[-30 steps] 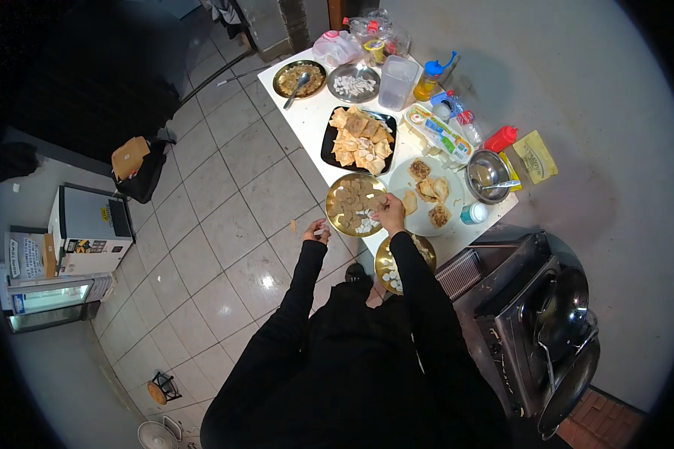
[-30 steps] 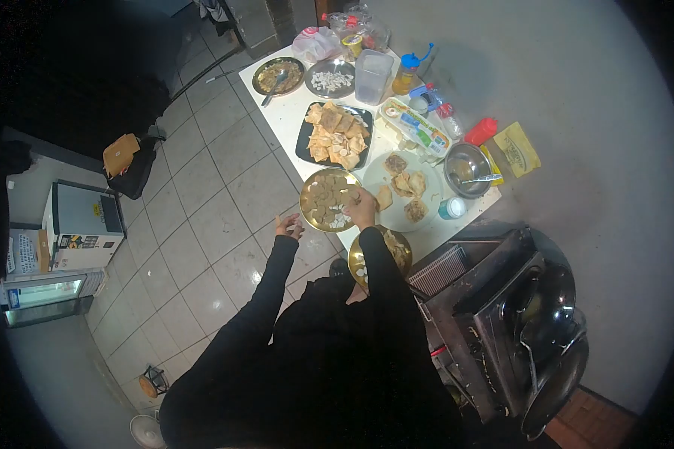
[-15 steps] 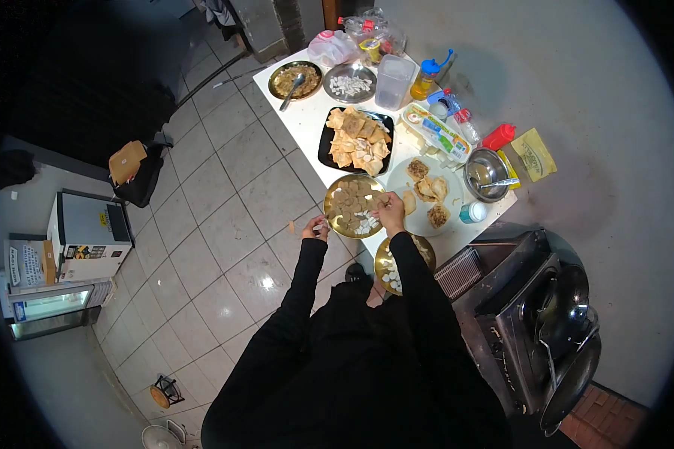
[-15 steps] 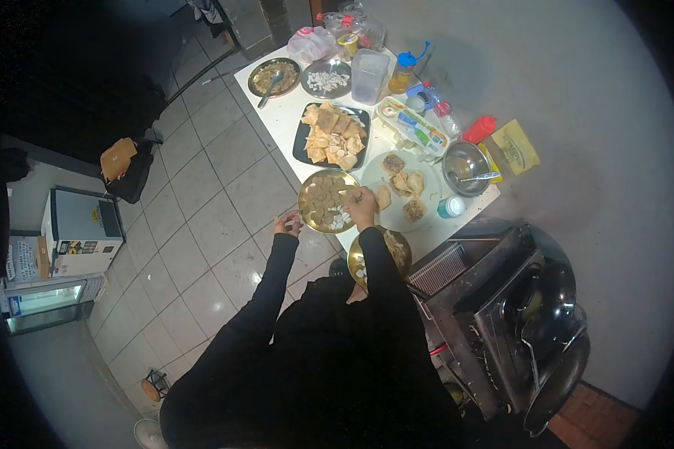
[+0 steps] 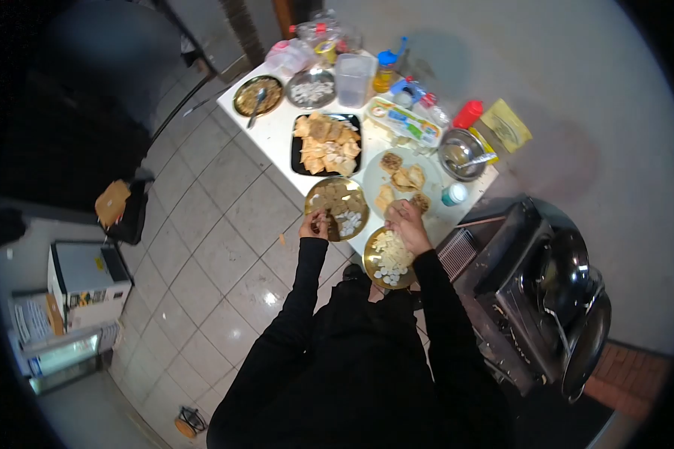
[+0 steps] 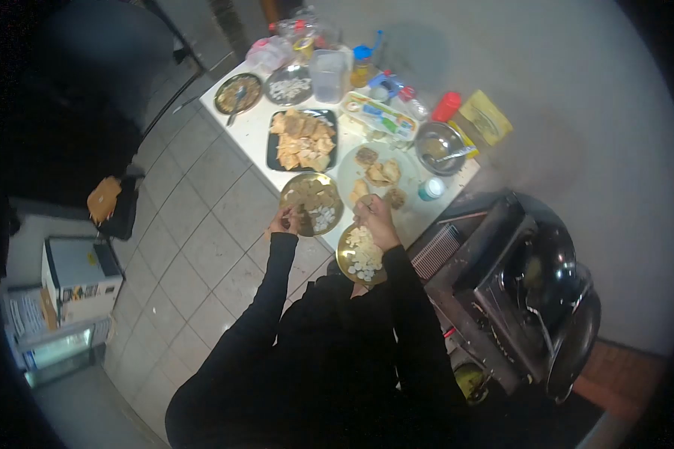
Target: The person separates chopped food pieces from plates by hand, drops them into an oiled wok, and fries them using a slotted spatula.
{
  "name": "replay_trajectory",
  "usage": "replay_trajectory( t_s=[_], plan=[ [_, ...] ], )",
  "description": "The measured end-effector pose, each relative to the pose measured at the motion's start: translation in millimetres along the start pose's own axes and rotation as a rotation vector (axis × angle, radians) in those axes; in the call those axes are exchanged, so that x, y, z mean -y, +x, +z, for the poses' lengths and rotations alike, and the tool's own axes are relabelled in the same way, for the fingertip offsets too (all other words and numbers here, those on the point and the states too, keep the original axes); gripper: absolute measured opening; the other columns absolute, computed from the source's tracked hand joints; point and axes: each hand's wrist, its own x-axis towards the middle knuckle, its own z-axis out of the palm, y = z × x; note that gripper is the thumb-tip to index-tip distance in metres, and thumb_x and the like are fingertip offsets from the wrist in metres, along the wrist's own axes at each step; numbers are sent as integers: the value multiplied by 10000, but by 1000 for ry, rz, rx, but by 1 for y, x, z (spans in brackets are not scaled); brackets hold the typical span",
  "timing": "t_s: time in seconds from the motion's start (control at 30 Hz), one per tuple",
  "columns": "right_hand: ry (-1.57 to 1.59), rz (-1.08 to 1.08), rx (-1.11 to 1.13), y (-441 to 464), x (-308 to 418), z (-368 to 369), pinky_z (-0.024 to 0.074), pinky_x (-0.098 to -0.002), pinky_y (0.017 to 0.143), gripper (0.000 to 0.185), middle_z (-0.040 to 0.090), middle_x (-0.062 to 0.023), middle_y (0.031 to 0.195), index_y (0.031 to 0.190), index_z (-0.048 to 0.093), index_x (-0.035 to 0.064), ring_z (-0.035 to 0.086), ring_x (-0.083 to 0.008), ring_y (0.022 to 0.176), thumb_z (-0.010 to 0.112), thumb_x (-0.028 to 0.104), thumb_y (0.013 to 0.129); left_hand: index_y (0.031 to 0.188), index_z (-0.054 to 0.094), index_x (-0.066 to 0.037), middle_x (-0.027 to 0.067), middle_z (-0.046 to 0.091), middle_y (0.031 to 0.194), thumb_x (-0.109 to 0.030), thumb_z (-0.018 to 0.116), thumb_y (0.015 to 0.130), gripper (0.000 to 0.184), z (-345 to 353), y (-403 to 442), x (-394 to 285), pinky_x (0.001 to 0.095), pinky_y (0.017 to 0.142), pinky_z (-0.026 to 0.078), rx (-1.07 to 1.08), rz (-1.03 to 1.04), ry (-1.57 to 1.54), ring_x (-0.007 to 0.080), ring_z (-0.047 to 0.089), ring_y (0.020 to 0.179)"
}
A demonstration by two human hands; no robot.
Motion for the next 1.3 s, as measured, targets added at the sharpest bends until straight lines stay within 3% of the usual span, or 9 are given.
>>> replay_trajectory(
  t_s=[0.07, 0.2, 0.27, 0.53, 0.7, 0.93, 1.13, 1.17, 1.3],
  plan=[
    [-2, -67, -39, -28, 24, -35, 480, -259, 591, 86, 557, -27, 791, 967, 534, 43, 543, -121, 624, 565, 104, 916, 1099, 618, -30, 40, 624, 846, -116, 611, 861, 253, 25, 2, -7, 203, 593, 479, -22, 119, -162, 61, 565, 643],
    [-232, -219, -207, -108, 83, -102, 429, -227, 543, 64, 534, -12, 712, 897, 546, 27, 509, -78, 609, 567, 87, 903, 1132, 605, -47, 17, 600, 842, -97, 620, 861, 276, 75, -9, -65, 191, 604, 471, 219, 97, -319, 44, 551, 664],
    [-357, -358, -363, -156, 112, -128, 426, -210, 542, 63, 562, -7, 721, 855, 588, 24, 515, -61, 611, 592, 81, 882, 1149, 594, -46, 24, 605, 889, -65, 604, 868, 283, 104, -15, -74, 189, 603, 468, 342, 240, -322, 39, 540, 658],
    [-353, -391, -894, -298, 175, -209, 370, -192, 443, 24, 567, 6, 659, 859, 621, 18, 475, -45, 525, 603, 31, 866, 1201, 542, -12, 26, 590, 910, -1, 589, 870, 334, 175, -59, -154, 186, 632, 456, 576, 217, -417, 53, 550, 680],
    [-622, -446, -980, -302, 169, -273, 409, -239, 445, 47, 599, -29, 638, 814, 651, -17, 520, -95, 501, 618, 16, 815, 1164, 566, 6, 30, 603, 882, -28, 610, 870, 300, 205, -80, -166, 225, 646, 517, 640, 243, -472, 71, 571, 652],
    [-982, -92, -1021, -258, 154, -326, 488, -290, 479, 121, 630, -107, 654, 867, 651, -19, 642, -174, 545, 659, 6, 749, 1172, 572, -17, 30, 570, 909, -40, 613, 872, 303, 225, -97, -170, 236, 650, 537, 640, 247, -445, 85, 591, 658],
    [-1128, -578, -1016, -264, 195, -339, 497, -306, 589, 149, 633, -94, 680, 908, 659, 5, 653, -189, 665, 644, 39, 764, 1185, 569, -23, 48, 587, 945, -85, 620, 880, 316, 219, -102, -177, 227, 635, 524, 585, 155, -395, 94, 597, 669],
    [-1054, -435, -1032, -275, 209, -332, 511, -344, 685, 170, 659, -147, 802, 915, 673, 47, 661, -270, 741, 659, 72, 747, 1186, 569, -24, 53, 590, 954, -95, 621, 882, 317, 218, -102, -177, 225, 629, 520, 571, 138, -385, 98, 600, 671],
    [-955, -472, -1010, -305, 246, -300, 508, -286, 658, 128, 660, -118, 777, 923, 652, 11, 658, -188, 705, 631, 54, 804, 1164, 584, -20, 60, 595, 959, -89, 620, 880, 294, 210, -105, -175, 219, 608, 511, 559, 155, -358, 108, 610, 681]
  ],
)
